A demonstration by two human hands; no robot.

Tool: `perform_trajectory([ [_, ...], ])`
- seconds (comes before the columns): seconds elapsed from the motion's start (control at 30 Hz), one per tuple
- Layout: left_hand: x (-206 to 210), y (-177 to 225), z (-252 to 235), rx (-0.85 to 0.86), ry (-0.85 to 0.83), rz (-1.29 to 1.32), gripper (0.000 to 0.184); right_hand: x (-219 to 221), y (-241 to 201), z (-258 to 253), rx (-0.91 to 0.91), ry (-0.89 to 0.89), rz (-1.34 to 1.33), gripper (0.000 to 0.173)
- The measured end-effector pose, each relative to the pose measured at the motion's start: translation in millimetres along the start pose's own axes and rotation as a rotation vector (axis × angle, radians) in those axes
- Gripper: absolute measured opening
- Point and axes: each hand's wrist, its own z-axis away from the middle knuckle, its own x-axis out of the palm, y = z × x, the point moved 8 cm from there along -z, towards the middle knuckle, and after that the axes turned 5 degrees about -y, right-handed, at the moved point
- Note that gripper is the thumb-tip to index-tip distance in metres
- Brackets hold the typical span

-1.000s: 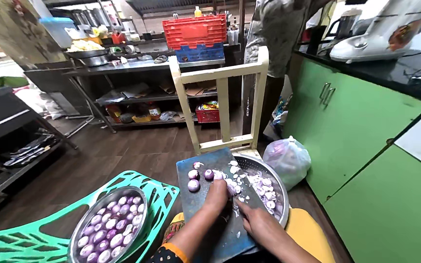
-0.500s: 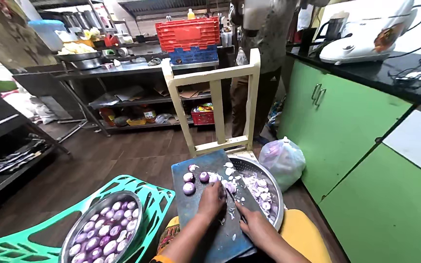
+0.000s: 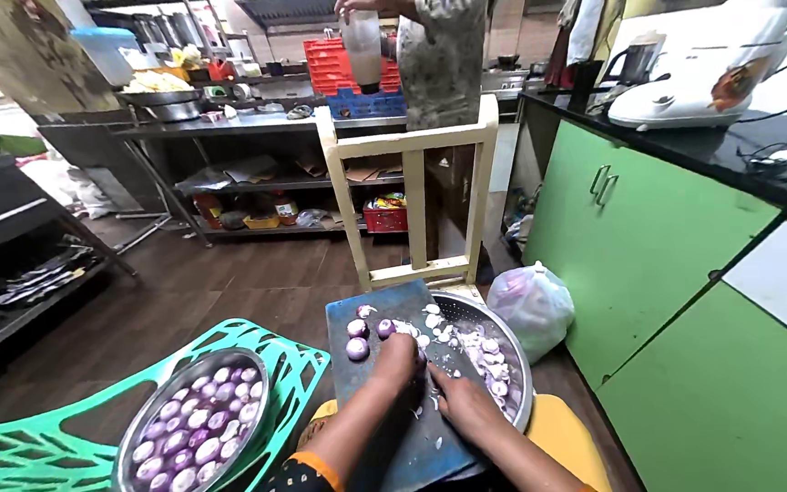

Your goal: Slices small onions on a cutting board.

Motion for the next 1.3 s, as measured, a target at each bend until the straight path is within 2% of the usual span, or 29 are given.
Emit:
perform_trajectory([
  [0.17,-2,1,-4,-0.057,-0.045,-0.02,0.022,3,1,36,-0.02,0.003,0.055,0.064],
  [0.27,-4,8,-5,-0.047,-0.078,-0.088,0.016,-3,-13,23,-0.019,0.035,0.037,0.061],
  [0.37,-3,17,0,-0.044,-0.075,-0.104,0.016,5,-8,3,0.019,0.034,0.065,0.058],
  [0.53,-5,7,-3,-0.055,-0.053,-0.061,0.021,-2,-13,34,-0.007,-0.016,0.076,0.063],
  [0.7,2,8,-1,-0.067,-0.055,-0.057,0.017,6,-12,5,0.008,0.012,0.054,0.062],
  [0.87,0,0,0,-0.074,-0.028,-0.039,0.018,-1,-12,33,-0.024,0.004,0.056,0.062],
  [1.03,5,4,-1,-0.075,-0.029,-0.047,0.017,7,-8,7,0.0,0.01,0.077,0.061],
  [1.2,2,-3,-1,-0.084,-0.011,-0.003,0.018,-3,-15,35,-0.017,-0.025,0.073,0.062],
  [1.3,5,0,1,-0.078,0.001,-0.009,0.016,0,-18,10,-0.022,-0.007,0.06,0.06],
])
